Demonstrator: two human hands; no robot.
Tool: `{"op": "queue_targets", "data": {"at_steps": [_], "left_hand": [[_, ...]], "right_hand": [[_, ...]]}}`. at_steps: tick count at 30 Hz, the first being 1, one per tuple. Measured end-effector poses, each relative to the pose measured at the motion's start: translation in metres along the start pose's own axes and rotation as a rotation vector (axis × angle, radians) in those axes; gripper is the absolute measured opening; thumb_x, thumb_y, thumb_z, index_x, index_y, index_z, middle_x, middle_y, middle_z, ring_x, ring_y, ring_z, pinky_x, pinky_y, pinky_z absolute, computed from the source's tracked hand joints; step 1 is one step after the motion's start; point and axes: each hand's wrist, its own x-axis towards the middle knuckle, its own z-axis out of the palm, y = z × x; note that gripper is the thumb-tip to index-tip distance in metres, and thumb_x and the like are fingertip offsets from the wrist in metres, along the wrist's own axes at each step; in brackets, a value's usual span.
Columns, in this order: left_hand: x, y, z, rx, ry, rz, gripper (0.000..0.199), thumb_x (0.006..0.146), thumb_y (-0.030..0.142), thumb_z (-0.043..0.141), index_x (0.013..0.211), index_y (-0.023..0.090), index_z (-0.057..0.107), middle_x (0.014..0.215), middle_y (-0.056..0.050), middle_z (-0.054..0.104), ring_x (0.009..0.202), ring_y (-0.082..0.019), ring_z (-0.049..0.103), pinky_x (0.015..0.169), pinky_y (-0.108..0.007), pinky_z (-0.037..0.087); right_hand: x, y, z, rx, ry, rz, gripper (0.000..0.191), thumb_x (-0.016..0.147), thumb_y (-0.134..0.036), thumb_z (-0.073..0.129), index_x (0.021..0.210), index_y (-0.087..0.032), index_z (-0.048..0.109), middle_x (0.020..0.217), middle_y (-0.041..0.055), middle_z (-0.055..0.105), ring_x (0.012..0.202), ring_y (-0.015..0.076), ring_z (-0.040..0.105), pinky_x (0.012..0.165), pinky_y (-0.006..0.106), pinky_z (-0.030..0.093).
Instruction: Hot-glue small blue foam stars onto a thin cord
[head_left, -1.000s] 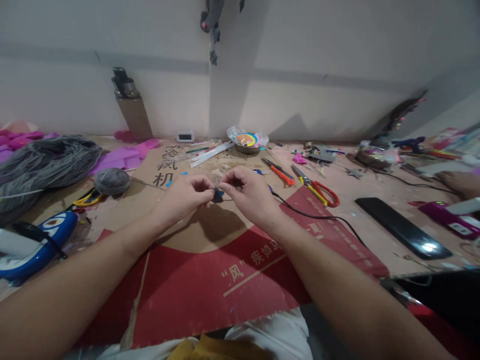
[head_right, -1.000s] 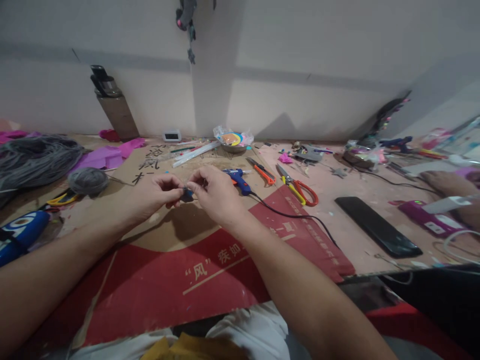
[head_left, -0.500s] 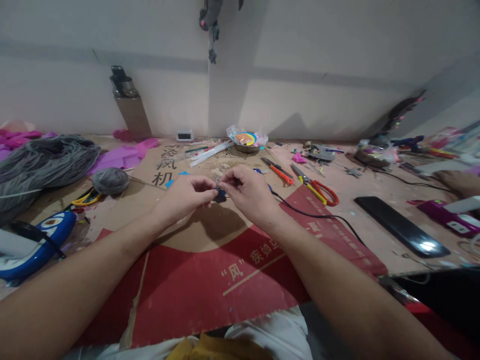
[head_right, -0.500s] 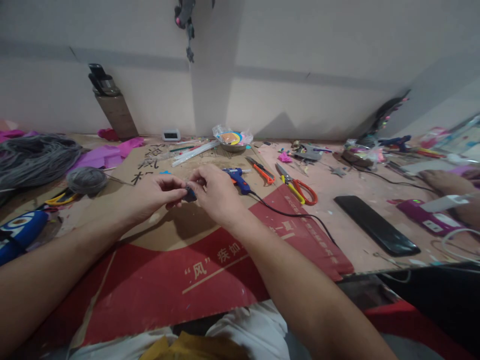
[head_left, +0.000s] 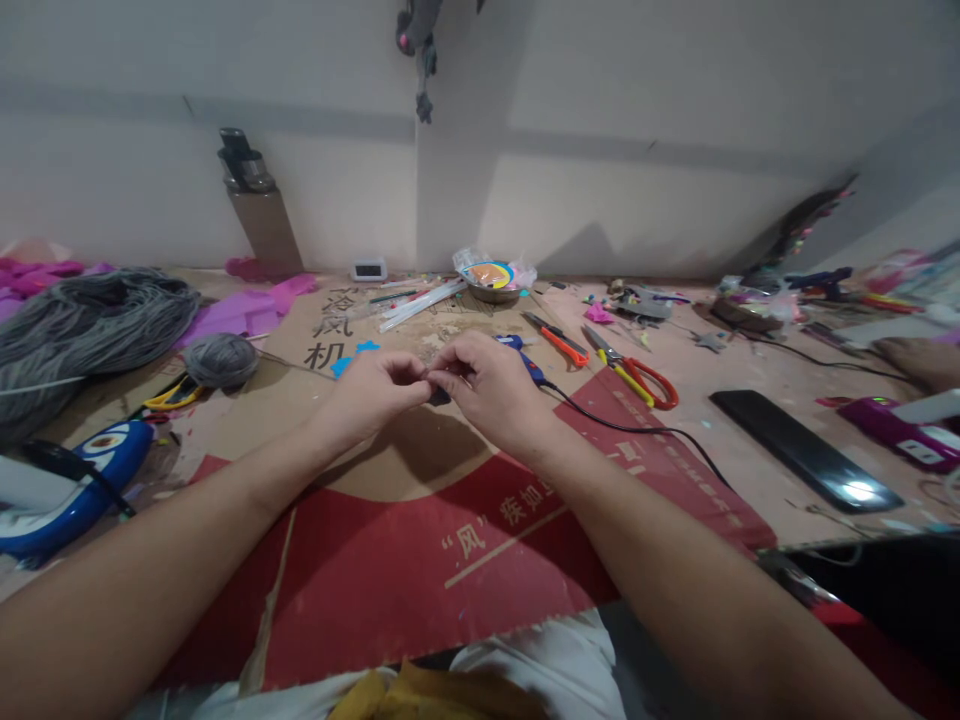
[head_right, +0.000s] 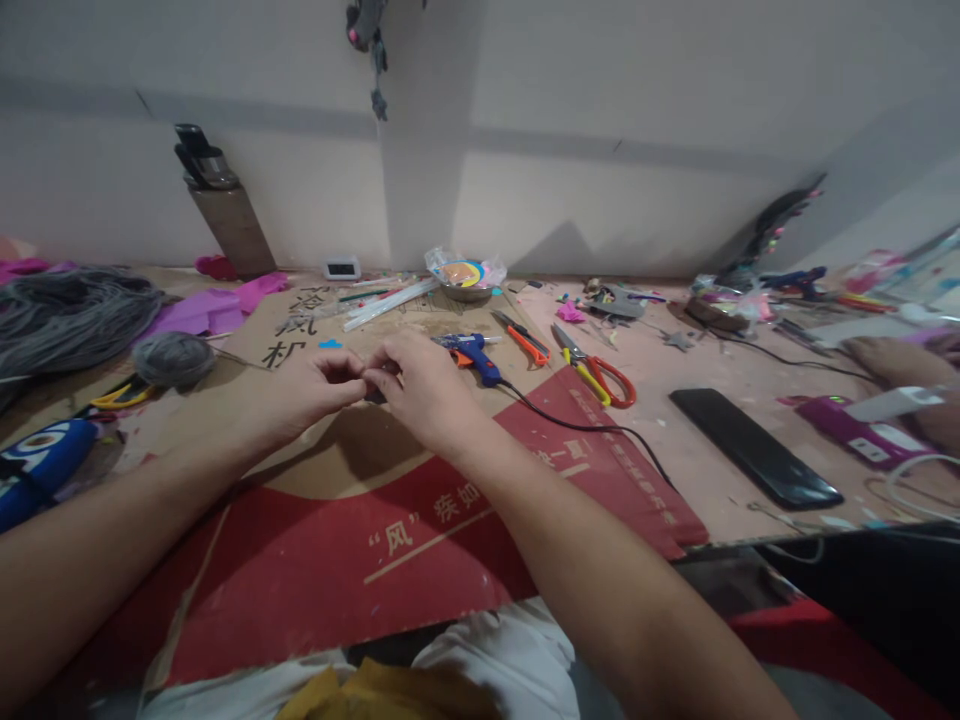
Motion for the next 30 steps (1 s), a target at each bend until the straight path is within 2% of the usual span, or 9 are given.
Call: {"op": "queue_targets", "data": {"at_steps": [5,11,17,25,30], "left_hand": [[-0.001,0.002,0.001,-0.116,0.004,0.004,0.010,0.068,0.025,0.059,0.066,0.016,0.063,0.062,0.001,0.060,0.059,-0.011,0.050,0.057,-0.023,0.037],[0.004,-0.010,-0.001,-0.313,0.080,-0.077,0.007,0.068,0.025,0.061,0.066,0.018,0.060,0.050,0.006,0.047,0.044,-0.007,0.036,0.044,-0.022,0.025],[0.004,-0.012,-0.001,-0.428,0.075,-0.091,0.009,0.070,0.025,0.063,0.067,0.018,0.058,0.049,0.005,0.046,0.044,-0.007,0.039,0.043,-0.022,0.028],[0.000,0.001,-0.002,-0.200,0.029,-0.087,0.021,0.074,0.035,0.063,0.081,0.016,0.067,0.053,0.004,0.053,0.046,-0.008,0.042,0.045,-0.022,0.031],[0.000,0.002,0.000,-0.014,0.042,-0.034,0.024,0.076,0.037,0.060,0.082,0.016,0.070,0.058,0.001,0.060,0.051,-0.010,0.047,0.052,-0.023,0.037]], "right_hand": [[-0.001,-0.001,-0.001,0.043,-0.020,-0.012,0.007,0.082,-0.020,0.061,0.076,-0.019,0.059,0.078,0.0017,0.059,0.074,0.0144,0.052,0.067,0.028,0.038],[-0.002,0.000,-0.002,0.060,0.004,-0.036,0.007,0.085,-0.021,0.057,0.080,-0.019,0.062,0.079,0.0026,0.060,0.075,0.0149,0.053,0.067,0.029,0.038],[-0.002,-0.001,-0.001,0.042,0.011,-0.019,0.006,0.084,-0.020,0.058,0.081,-0.020,0.063,0.080,0.0025,0.060,0.074,0.0147,0.052,0.066,0.029,0.037],[-0.002,0.001,-0.003,-0.069,0.072,0.027,0.006,0.082,-0.014,0.059,0.078,-0.019,0.061,0.079,0.0033,0.059,0.077,0.0161,0.053,0.070,0.030,0.039],[-0.003,-0.002,-0.003,-0.140,0.023,0.041,0.011,0.086,-0.015,0.053,0.080,-0.018,0.061,0.087,0.0050,0.058,0.084,0.0170,0.053,0.074,0.030,0.039]]}}
